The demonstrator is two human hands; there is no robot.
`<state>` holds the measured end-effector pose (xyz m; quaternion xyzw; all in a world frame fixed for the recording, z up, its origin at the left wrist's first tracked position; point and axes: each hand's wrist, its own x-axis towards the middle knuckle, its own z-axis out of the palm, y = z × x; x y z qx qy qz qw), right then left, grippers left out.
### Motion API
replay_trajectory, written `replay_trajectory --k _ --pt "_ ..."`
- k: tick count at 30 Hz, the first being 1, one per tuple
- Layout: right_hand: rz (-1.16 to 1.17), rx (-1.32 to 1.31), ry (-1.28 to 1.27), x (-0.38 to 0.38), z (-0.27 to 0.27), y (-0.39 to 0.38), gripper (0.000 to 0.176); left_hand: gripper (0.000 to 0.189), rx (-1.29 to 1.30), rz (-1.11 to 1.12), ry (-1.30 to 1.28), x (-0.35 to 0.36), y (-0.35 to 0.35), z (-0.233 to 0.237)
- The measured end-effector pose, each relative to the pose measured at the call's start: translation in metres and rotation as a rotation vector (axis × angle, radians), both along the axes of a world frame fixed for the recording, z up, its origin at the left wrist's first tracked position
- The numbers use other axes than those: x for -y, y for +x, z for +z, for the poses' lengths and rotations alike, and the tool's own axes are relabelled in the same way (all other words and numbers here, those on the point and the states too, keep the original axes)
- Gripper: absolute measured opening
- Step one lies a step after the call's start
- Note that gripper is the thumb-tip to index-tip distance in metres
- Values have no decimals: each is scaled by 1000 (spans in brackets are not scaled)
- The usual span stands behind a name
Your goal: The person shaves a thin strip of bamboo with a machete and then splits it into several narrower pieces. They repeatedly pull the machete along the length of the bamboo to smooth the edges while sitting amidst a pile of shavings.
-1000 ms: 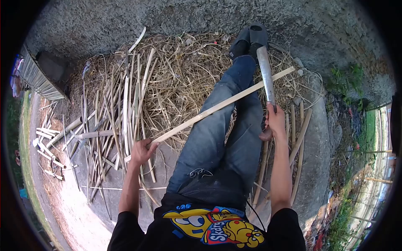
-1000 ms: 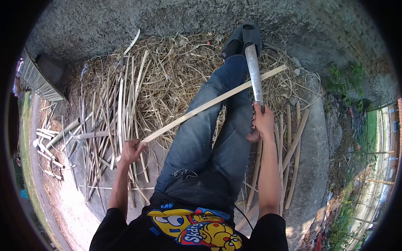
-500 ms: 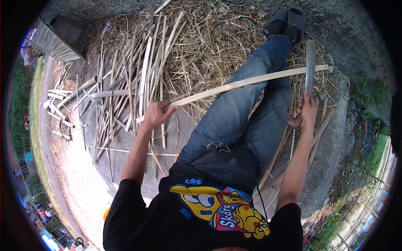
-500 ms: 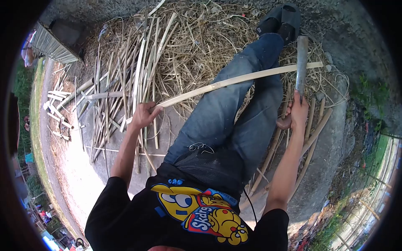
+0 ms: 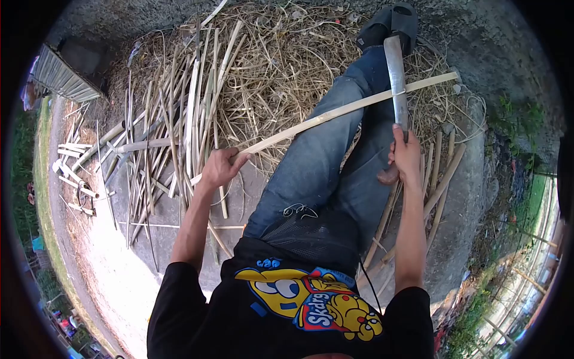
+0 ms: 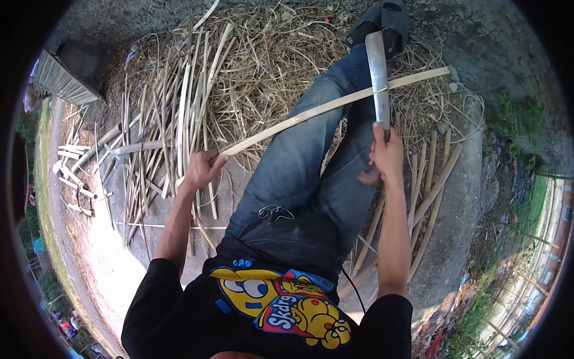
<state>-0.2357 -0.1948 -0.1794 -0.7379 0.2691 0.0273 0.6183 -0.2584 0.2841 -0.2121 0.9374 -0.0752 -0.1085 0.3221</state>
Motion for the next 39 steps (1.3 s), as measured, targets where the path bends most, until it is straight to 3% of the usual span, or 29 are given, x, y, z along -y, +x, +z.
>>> replay_trajectory --k 7,9,11,17,19,23,26,29,33,36,39 --pt "36 -10 -100 17 1 4 34 60 25 0 8 -6 -5 -10" --pt "-11 19 -110 29 1 22 36 54 -64 -19 73 -10 3 -6" --pt "-201 74 36 38 3 37 37 65 -24 -9 10 -1 8 -6" --pt "112 -27 86 -46 6 -8 33 63 -65 -9 -39 50 27 15" --pt "122 -39 54 -31 4 -11 35 62 -77 -12 -41 43 24 12" --pt "-187 21 67 17 -1 19 37 62 -37 -1 25 32 21 20" --pt "-136 38 86 12 6 24 36 63 -7 27 12 61 23 41" --pt "105 52 -38 -48 35 -4 37 64 18 72 48 93 38 63" --pt "102 89 88 -18 47 -3 38 63 27 39 -7 93 31 75" --pt "-155 200 83 9 53 21 38 62 -1 5 -69 82 33 83" --pt "-42 162 152 -11 58 13 35 61 -2 28 -91 107 36 89"
